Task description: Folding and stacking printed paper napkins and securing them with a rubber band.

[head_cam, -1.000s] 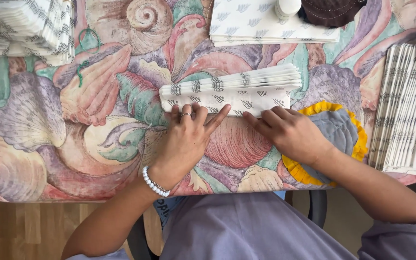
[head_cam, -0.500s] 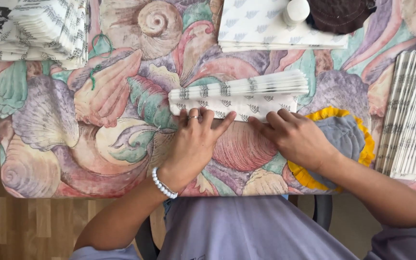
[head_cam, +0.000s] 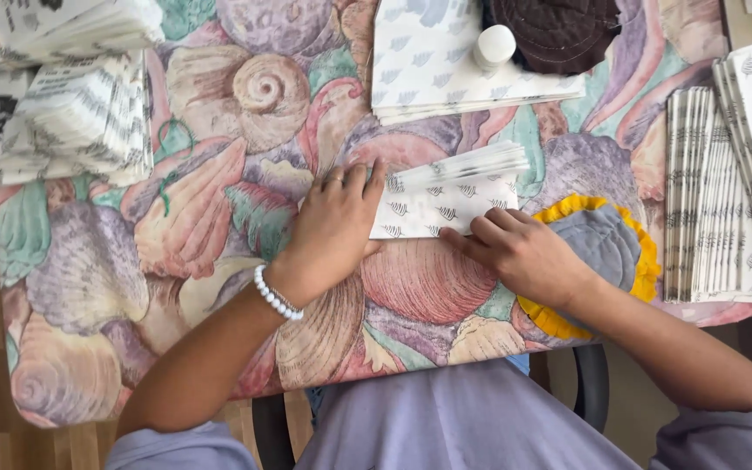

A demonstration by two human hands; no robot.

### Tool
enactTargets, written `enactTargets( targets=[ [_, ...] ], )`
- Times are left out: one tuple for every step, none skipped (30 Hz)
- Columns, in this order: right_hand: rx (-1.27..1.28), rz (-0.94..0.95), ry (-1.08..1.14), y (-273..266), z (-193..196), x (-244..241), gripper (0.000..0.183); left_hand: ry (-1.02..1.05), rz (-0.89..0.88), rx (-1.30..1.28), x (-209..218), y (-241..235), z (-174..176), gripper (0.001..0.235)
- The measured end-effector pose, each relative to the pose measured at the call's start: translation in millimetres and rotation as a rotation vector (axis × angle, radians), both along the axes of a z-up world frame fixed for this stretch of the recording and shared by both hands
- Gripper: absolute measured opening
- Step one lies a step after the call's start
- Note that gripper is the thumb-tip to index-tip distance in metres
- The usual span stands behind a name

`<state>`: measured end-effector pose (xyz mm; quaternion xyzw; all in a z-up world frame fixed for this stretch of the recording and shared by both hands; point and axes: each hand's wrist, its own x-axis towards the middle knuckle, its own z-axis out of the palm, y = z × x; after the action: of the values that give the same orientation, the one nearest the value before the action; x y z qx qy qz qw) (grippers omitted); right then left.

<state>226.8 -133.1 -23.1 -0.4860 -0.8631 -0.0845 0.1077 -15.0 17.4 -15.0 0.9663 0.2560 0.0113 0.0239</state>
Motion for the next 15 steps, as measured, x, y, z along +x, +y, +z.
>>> enactTargets(
  targets=[
    [0.001, -0.013, -0.003, 1.3, -3.4, 1.3, 0.020, -0.003, -0.013, 0.001, 0.3, 0.7, 5.7, 0.113],
    [0.004, -0.018, -0.010, 0.1, -7.2, 2.1, 0.025, 0.051, -0.010, -0.015, 0.1, -0.7, 10.4, 0.125],
    [0.007, -0.024, -0.017, -1.1, -11.6, 2.7, 0.031, 0.105, -0.008, -0.030, -0.5, -2.1, 14.5, 0.137],
    [-0.003, -0.030, -0.017, -0.1, -9.2, 1.3, 0.031, 0.104, -0.014, -0.040, 0.6, -1.1, 13.0, 0.137],
    [-0.028, -0.054, -0.013, 0.8, -6.8, -0.7, 0.033, -0.009, 0.025, -0.111, 1.1, -0.3, 11.4, 0.116],
    [-0.047, -0.073, -0.009, 4.0, -4.6, -2.8, 0.036, -0.121, 0.071, -0.178, 0.8, 1.4, 10.6, 0.106],
    [-0.052, -0.074, -0.009, 7.0, 0.7, -4.6, 0.036, -0.121, 0.070, -0.183, 1.2, 0.9, 7.1, 0.106],
    [-0.069, -0.086, -0.004, 10.0, 5.8, -6.6, 0.040, -0.171, 0.056, -0.115, 1.2, 0.0, 3.8, 0.091],
    [-0.087, -0.098, 0.000, 12.5, 11.3, -8.8, 0.045, -0.221, 0.042, -0.046, 1.0, -1.4, 0.9, 0.080],
    [-0.089, -0.098, -0.001, 14.1, 12.6, -10.1, 0.045, -0.223, 0.042, -0.048, 2.8, -1.9, -7.5, 0.080],
    [-0.116, -0.109, 0.007, 15.3, 14.3, -11.6, 0.046, -0.201, 0.058, 0.038, 4.5, -3.0, -15.5, 0.063],
    [-0.140, -0.120, 0.015, 16.8, 16.0, -13.3, 0.048, -0.179, 0.075, 0.126, 5.9, -3.8, -23.0, 0.049],
    [-0.140, -0.118, 0.014, 17.3, 15.4, -14.8, 0.048, -0.180, 0.076, 0.127, 7.5, -2.6, -21.1, 0.049],
    [-0.126, -0.123, 0.006, 17.9, 15.1, -16.0, 0.049, -0.175, 0.084, 0.047, 9.7, -0.7, -18.9, 0.043],
    [-0.112, -0.128, -0.001, 18.2, 15.1, -17.2, 0.049, -0.171, 0.092, -0.032, 12.0, 0.8, -16.3, 0.037]
  ],
)
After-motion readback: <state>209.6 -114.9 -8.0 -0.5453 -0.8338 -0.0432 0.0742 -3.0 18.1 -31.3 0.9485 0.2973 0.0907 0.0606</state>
